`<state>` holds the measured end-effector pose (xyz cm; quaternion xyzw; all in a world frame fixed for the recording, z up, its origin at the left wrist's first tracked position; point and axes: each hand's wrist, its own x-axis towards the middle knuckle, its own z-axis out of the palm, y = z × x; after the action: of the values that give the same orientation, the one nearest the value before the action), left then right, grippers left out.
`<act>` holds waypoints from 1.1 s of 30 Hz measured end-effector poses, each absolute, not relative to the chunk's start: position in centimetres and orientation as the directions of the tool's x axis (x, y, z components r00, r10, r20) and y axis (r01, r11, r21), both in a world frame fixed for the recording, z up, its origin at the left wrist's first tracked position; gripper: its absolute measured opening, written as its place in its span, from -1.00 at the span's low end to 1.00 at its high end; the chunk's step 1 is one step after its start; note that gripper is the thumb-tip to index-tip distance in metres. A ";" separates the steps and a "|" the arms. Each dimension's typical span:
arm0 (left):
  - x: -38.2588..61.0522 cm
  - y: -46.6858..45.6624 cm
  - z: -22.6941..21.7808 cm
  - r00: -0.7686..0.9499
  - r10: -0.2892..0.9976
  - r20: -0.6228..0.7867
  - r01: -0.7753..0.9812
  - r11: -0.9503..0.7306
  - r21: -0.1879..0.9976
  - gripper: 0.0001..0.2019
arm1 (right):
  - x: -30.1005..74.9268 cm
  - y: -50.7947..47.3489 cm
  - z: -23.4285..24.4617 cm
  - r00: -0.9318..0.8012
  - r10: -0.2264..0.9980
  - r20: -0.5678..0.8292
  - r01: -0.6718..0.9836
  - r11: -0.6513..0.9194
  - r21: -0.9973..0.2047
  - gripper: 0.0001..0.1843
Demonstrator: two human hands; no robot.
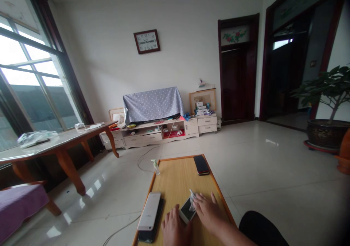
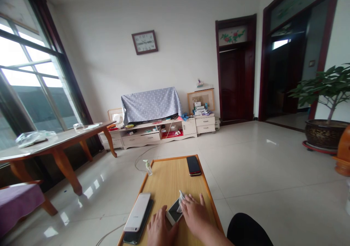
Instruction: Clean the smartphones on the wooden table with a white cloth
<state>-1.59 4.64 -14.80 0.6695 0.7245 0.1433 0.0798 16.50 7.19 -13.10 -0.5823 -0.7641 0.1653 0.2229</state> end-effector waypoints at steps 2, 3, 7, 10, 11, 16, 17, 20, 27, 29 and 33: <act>-1.6 4.6 -14.8 -0.089 0.993 0.074 0.947 0.062 0.316 -0.33 | 16.4 6.9 -13.2 -0.233 0.959 0.161 0.824 0.282 -0.491 -0.40; -1.7 4.7 -14.8 -0.087 0.994 0.074 0.946 0.059 0.317 -0.34 | 16.0 6.5 -13.3 -0.264 0.950 0.169 0.814 0.313 -0.488 -0.41; -2.1 4.8 -15.5 -0.053 0.995 0.085 0.949 0.023 0.315 -0.44 | 14.5 4.4 -13.6 -0.428 0.881 0.201 0.702 0.464 -0.540 -0.49; -2.1 4.9 -15.8 -0.061 0.994 0.093 0.949 0.029 0.313 -0.45 | 14.6 4.3 -13.2 -0.402 0.889 0.219 0.702 0.452 -0.550 -0.48; -2.1 4.9 -15.8 -0.070 0.993 0.091 0.949 0.038 0.313 -0.42 | 14.9 4.7 -13.0 -0.370 0.903 0.217 0.724 0.427 -0.541 -0.47; -1.6 4.7 -14.9 -0.069 0.994 0.079 0.950 0.041 0.310 -0.35 | 16.4 6.4 -12.5 -0.291 0.937 0.192 0.802 0.348 -0.485 -0.39; -1.5 4.6 -14.7 -0.065 0.995 0.080 0.949 0.037 0.314 -0.36 | 16.4 6.5 -12.5 -0.285 0.939 0.191 0.810 0.343 -0.476 -0.38; -1.3 4.5 -14.4 -0.055 0.994 0.094 0.943 0.021 0.331 -0.43 | 16.1 6.2 -12.9 -0.273 0.945 0.180 0.828 0.326 -0.457 -0.37; -1.9 4.8 -14.9 -0.029 0.999 0.045 0.950 0.014 0.311 -0.47 | 13.8 4.1 -13.3 -0.460 0.867 0.192 0.691 0.485 -0.536 -0.48; -1.9 4.7 -14.8 -0.028 0.999 0.041 0.952 0.014 0.306 -0.46 | 13.8 4.0 -13.2 -0.467 0.858 0.214 0.671 0.502 -0.546 -0.49; -1.4 4.4 -13.8 -0.059 0.998 0.029 0.949 0.047 0.312 -0.46 | 15.3 5.0 -12.6 -0.348 0.907 0.235 0.730 0.420 -0.540 -0.44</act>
<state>-1.44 4.42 -13.83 0.6789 0.7169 0.1248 0.0981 15.30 5.03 -12.58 -0.5100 -0.8025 0.1732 0.2566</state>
